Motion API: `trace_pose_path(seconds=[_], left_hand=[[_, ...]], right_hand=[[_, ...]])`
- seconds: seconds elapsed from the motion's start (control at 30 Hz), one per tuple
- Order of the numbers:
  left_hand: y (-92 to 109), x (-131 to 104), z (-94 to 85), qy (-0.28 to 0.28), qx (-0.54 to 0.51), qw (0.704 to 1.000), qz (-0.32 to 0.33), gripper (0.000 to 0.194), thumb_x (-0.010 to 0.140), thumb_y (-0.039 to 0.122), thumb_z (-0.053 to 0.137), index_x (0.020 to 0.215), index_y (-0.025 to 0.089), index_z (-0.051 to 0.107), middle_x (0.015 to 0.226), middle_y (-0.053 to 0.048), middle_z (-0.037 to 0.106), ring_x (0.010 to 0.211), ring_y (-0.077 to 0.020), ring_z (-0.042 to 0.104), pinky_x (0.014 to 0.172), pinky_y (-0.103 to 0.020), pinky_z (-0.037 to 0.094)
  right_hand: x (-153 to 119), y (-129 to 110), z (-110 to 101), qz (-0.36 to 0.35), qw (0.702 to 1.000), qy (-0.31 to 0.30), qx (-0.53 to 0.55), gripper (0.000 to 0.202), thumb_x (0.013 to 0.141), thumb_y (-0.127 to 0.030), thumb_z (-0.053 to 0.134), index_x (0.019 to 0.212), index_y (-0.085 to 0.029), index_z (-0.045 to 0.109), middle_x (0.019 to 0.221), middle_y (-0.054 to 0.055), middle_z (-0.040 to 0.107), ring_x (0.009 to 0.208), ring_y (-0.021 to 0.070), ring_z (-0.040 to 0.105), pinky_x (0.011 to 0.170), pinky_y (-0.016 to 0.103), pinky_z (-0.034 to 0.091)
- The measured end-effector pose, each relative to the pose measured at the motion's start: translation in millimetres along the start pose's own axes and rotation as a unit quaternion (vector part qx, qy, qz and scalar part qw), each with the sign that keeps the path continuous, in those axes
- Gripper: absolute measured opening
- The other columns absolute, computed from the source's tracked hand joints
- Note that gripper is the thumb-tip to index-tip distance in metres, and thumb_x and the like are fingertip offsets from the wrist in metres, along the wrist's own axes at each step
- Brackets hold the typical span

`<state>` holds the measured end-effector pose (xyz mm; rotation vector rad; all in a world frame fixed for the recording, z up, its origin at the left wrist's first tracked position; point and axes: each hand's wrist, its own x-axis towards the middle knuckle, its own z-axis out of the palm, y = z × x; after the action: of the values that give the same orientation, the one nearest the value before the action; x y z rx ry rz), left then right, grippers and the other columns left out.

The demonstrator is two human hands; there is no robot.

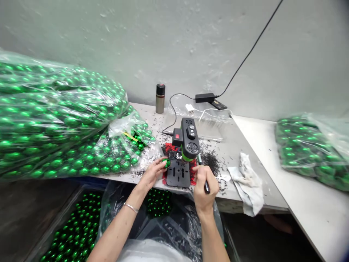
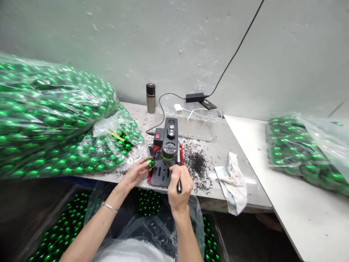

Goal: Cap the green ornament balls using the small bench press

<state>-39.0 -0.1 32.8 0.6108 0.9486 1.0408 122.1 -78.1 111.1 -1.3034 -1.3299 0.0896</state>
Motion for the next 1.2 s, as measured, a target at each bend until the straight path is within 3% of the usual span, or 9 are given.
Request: trace_pose_path(seconds=[0.13, 0.23, 0.33, 0.5, 0.63, 0.8, 1.2], left_hand=[[-14, 7, 10.5, 0.021, 0.04, 0.998, 0.031, 0.04, 0.067, 0.028, 0.081, 0.099, 0.017, 0.061, 0.084, -0.002, 0.069, 0.083, -0.015, 0.067, 0.083, -0.03, 0.054], [-25, 13, 15.9, 0.025, 0.121, 0.987, 0.106, 0.045, 0.067, 0.033, 0.08, 0.105, 0.018, 0.061, 0.091, -0.003, 0.071, 0.092, -0.0182, 0.067, 0.091, -0.034, 0.051], [-37, 16, 19.3, 0.016, 0.217, 0.959, 0.18, 0.041, 0.072, 0.036, 0.076, 0.107, 0.019, 0.065, 0.106, -0.007, 0.071, 0.103, -0.0221, 0.065, 0.097, -0.037, 0.048], [-50, 14, 21.0, 0.031, 0.367, 0.895, 0.253, 0.032, 0.078, 0.035, 0.072, 0.108, 0.024, 0.07, 0.105, -0.006, 0.073, 0.101, -0.0245, 0.064, 0.098, -0.043, 0.046], [-55, 11, 20.7, 0.05, 0.435, 0.855, 0.279, 0.03, 0.079, 0.033, 0.073, 0.108, 0.027, 0.071, 0.106, -0.004, 0.073, 0.106, -0.0251, 0.061, 0.104, -0.046, 0.04], [-59, 11, 19.8, 0.022, 0.452, 0.835, 0.312, 0.03, 0.081, 0.032, 0.071, 0.11, 0.026, 0.068, 0.109, -0.003, 0.073, 0.107, -0.0226, 0.063, 0.11, -0.045, 0.034], [-58, 13, 19.9, 0.013, 0.524, 0.772, 0.36, 0.031, 0.082, 0.029, 0.071, 0.112, 0.023, 0.067, 0.109, -0.007, 0.072, 0.105, -0.0251, 0.062, 0.106, -0.049, 0.035]], right_hand=[[0, 2, 0, -0.017, 1.0, -0.007, -0.002, 0.027, 0.097, -0.022, 0.039, 0.078, -0.019, 0.057, 0.066, -0.001, 0.053, 0.059, 0.0114, 0.05, 0.059, 0.026, 0.038], [0, 3, 1, -0.026, 1.0, -0.007, 0.0, 0.027, 0.097, -0.019, 0.039, 0.077, -0.019, 0.056, 0.067, -0.001, 0.054, 0.061, 0.0115, 0.051, 0.06, 0.026, 0.039], [1, 2, 1, -0.031, 0.999, -0.006, 0.006, 0.025, 0.097, -0.017, 0.039, 0.078, -0.019, 0.055, 0.069, -0.001, 0.055, 0.063, 0.0113, 0.052, 0.061, 0.026, 0.039], [2, 0, 0, -0.039, 0.999, -0.007, 0.005, 0.024, 0.097, -0.014, 0.039, 0.079, -0.019, 0.055, 0.07, -0.001, 0.056, 0.064, 0.0111, 0.053, 0.06, 0.025, 0.039], [1, 0, 1, -0.041, 0.999, -0.006, -0.001, 0.024, 0.097, -0.014, 0.039, 0.079, -0.019, 0.056, 0.069, -0.001, 0.056, 0.064, 0.0111, 0.052, 0.06, 0.026, 0.038], [0, 1, 1, -0.041, 0.999, -0.005, -0.003, 0.024, 0.096, -0.014, 0.04, 0.079, -0.019, 0.056, 0.069, -0.002, 0.055, 0.063, 0.0109, 0.052, 0.06, 0.026, 0.038], [-4, 4, 2, -0.05, 0.999, 0.002, -0.015, 0.024, 0.095, -0.012, 0.04, 0.081, -0.02, 0.057, 0.067, -0.001, 0.055, 0.065, 0.0125, 0.053, 0.063, 0.028, 0.041]])
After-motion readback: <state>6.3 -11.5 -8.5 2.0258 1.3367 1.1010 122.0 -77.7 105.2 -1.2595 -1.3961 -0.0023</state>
